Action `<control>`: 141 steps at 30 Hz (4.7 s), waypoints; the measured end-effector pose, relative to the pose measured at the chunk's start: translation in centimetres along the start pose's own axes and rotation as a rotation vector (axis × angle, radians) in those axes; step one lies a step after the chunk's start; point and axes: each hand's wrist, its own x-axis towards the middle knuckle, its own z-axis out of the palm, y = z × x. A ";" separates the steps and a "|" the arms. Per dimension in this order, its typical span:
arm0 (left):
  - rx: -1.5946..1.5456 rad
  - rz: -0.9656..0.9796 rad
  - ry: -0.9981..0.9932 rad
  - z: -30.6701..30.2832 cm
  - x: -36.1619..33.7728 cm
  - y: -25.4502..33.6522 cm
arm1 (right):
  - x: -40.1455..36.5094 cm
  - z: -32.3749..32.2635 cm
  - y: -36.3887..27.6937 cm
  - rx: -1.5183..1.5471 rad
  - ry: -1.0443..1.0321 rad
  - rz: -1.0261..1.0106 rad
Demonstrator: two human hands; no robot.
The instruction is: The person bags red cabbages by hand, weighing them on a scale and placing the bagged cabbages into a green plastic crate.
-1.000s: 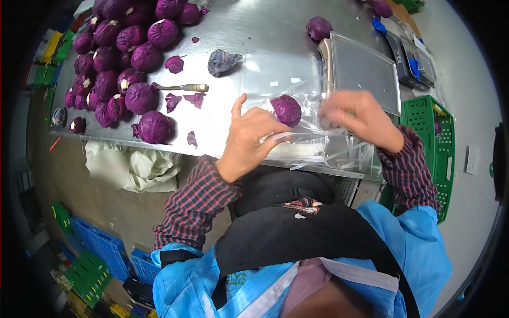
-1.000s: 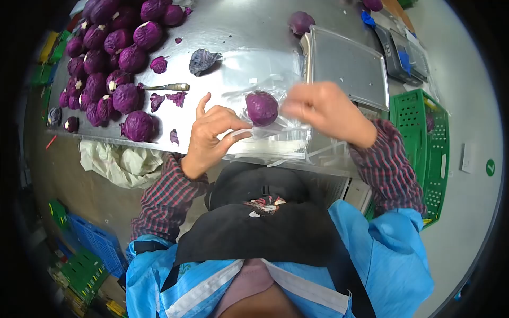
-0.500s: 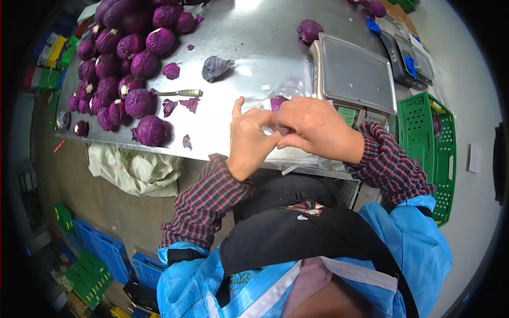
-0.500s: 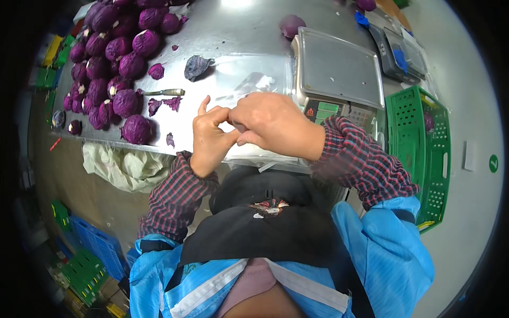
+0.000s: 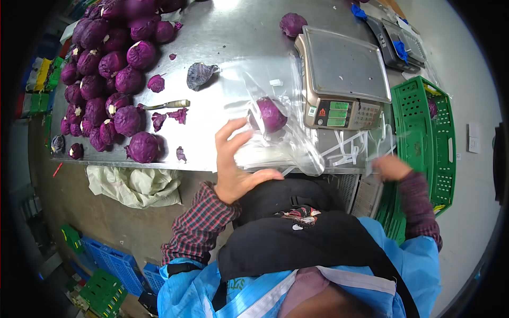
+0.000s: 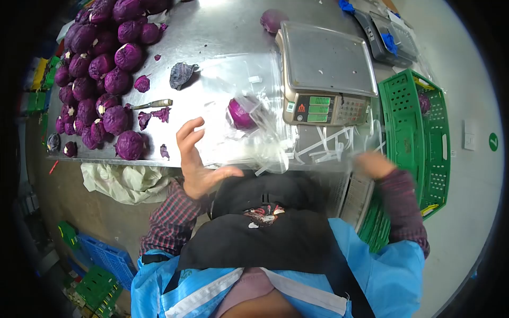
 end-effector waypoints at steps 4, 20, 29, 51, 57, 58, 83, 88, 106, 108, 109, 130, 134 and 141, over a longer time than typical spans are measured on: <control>0.010 -0.406 0.110 2.2 -5.5 -3.6 | 8.3 -1.9 -5.7 0.458 0.602 -0.113; -0.561 -0.957 0.222 0.5 -4.9 -6.8 | 19.7 -5.9 -11.1 1.845 0.730 -0.165; 0.586 -0.037 -0.421 4.9 -0.7 -4.0 | 17.8 0.5 -11.9 1.770 0.417 0.260; -1.361 -1.323 -0.476 14.0 7.4 -5.6 | 9.9 -9.0 -7.0 1.239 1.004 -0.533; -1.122 -1.066 -1.032 26.0 12.6 1.7 | 2.6 -7.1 3.5 2.532 0.898 -0.164; -1.043 -0.961 -1.204 28.2 12.8 1.2 | 1.6 -5.9 5.6 2.571 0.920 -0.258; 0.463 -0.478 -0.493 6.7 -8.1 -15.9 | -5.9 18.5 51.6 1.282 0.910 0.762; 0.395 -0.431 -0.486 5.4 -6.9 -14.8 | -2.2 -3.4 37.5 0.762 1.181 0.504; -0.408 -0.565 0.544 -6.9 -7.5 -16.5 | 28.4 -23.4 -42.2 0.191 0.209 -1.151; -0.170 -0.552 0.310 -5.0 -8.5 -19.0 | 31.2 -24.3 -45.9 0.383 0.256 -0.923; -0.461 -0.729 0.299 -3.9 -8.5 -18.6 | 32.7 -24.9 -48.8 0.496 0.294 -0.756; 0.005 -0.594 -0.448 -0.8 -3.2 -15.0 | 24.4 -23.1 -20.2 1.573 0.652 -0.575; -0.068 -0.577 -0.507 1.4 1.1 -13.9 | 19.5 -20.5 -8.1 1.310 1.079 -0.272; 0.005 -0.538 -0.674 4.9 3.8 -13.8 | 18.3 -13.5 -1.1 0.382 1.425 0.350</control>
